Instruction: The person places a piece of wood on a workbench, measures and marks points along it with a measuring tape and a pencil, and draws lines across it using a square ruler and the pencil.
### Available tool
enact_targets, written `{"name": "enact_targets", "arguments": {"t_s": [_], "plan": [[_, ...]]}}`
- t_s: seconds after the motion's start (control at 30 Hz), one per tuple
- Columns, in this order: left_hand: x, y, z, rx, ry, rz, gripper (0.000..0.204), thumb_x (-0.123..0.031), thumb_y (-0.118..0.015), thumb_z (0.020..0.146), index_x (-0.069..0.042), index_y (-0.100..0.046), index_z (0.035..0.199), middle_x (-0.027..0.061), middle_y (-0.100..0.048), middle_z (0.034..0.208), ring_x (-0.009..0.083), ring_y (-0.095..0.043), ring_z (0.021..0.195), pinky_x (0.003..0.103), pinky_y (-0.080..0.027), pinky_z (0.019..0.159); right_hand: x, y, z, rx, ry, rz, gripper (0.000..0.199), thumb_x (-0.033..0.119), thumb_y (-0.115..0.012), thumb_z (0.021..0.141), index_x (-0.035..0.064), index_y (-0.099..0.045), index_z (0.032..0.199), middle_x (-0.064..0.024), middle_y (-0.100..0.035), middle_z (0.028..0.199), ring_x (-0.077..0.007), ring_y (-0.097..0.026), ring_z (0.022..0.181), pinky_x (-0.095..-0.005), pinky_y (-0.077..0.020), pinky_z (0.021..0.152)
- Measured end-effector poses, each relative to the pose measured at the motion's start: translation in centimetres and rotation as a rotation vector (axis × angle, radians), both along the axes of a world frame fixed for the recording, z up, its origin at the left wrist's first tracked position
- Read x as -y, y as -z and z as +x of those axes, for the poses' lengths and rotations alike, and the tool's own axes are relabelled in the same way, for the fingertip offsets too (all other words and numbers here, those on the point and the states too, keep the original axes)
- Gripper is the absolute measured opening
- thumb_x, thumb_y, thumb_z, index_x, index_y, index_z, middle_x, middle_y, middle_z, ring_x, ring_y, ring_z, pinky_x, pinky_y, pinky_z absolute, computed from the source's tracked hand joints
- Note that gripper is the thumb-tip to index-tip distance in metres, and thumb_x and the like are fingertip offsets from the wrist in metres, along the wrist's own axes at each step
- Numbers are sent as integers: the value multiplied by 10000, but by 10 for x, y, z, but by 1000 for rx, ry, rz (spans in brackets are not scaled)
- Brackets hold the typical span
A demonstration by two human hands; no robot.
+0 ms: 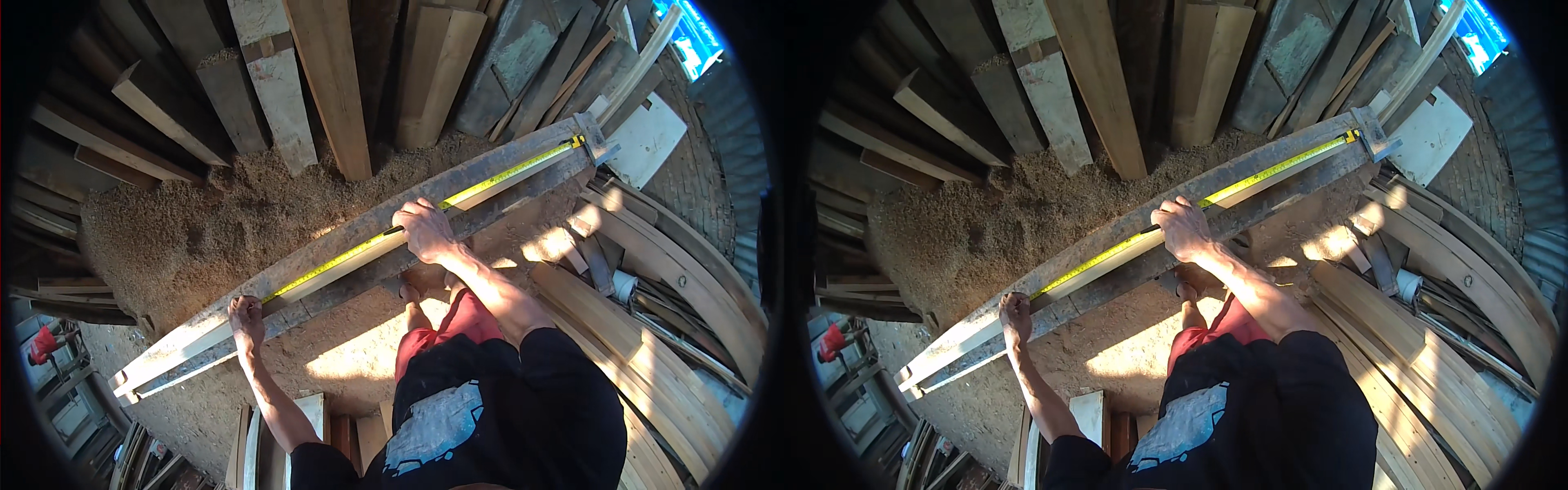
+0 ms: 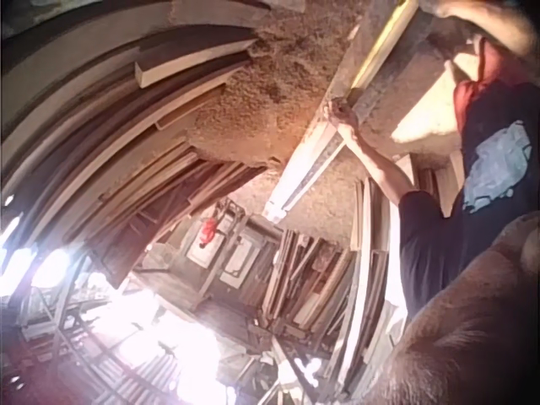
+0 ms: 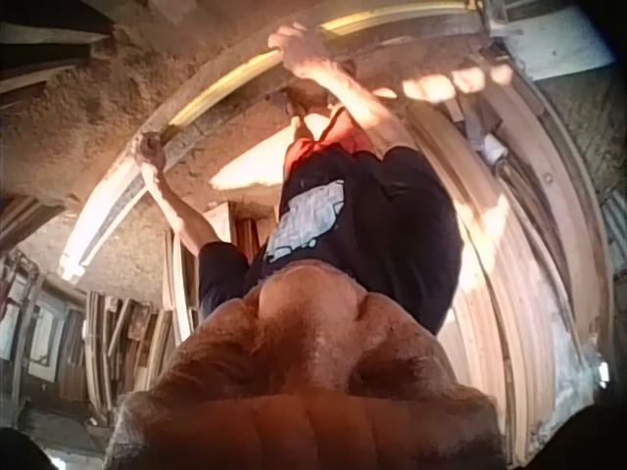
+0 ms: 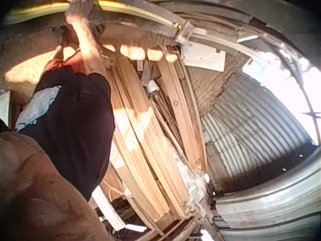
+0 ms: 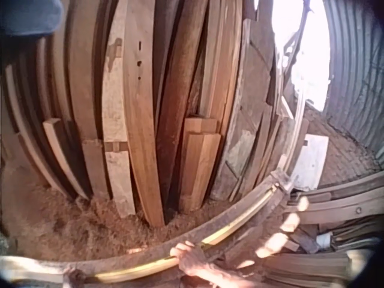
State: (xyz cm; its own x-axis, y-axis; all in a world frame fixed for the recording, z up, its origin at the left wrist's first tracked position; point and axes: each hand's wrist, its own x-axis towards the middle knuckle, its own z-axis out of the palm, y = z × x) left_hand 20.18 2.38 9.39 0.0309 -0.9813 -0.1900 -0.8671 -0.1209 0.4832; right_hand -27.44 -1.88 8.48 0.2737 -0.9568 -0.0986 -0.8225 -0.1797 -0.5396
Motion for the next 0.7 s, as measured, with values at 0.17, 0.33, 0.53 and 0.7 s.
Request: {"name": "enact_targets", "arguments": {"t_s": [0.17,0.33,0.53,0.7], "plan": [[3,-9,-27,134,216,-115,180,-149,-684,902,-125,-722,1077,130,-662,1013,378,-588,1000,474,-434,978,0,4,-1,-15,32,-7,150,29,-652,789,94,-673,923,-74,-656,932,-298,-622,970,-418,-464,929],[2,6,-43,84,142,-134,112,-166,-696,908,-112,-727,1002,123,-658,943,360,-601,969,465,-461,882,-2,-2,7,-14,55,-24,159,8,-648,778,97,-659,910,-84,-647,957,-322,-612,988,-439,-487,898],[1,19,-45,15,100,-197,60,-142,-686,896,-82,-684,895,123,-626,862,358,-580,880,479,-456,800,-1,-7,5,-102,40,65,184,44,-652,820,121,-694,981,-69,-668,1054,-309,-605,1081,-450,-503,928],[3,21,-45,31,139,-237,50,-129,-652,899,-80,-649,891,117,-620,858,358,-572,874,476,-452,795,-3,1,-18,-13,89,-11,224,65,-679,824,127,-709,1037,-79,-683,1073,-318,-621,1068,-449,-499,942]]}}
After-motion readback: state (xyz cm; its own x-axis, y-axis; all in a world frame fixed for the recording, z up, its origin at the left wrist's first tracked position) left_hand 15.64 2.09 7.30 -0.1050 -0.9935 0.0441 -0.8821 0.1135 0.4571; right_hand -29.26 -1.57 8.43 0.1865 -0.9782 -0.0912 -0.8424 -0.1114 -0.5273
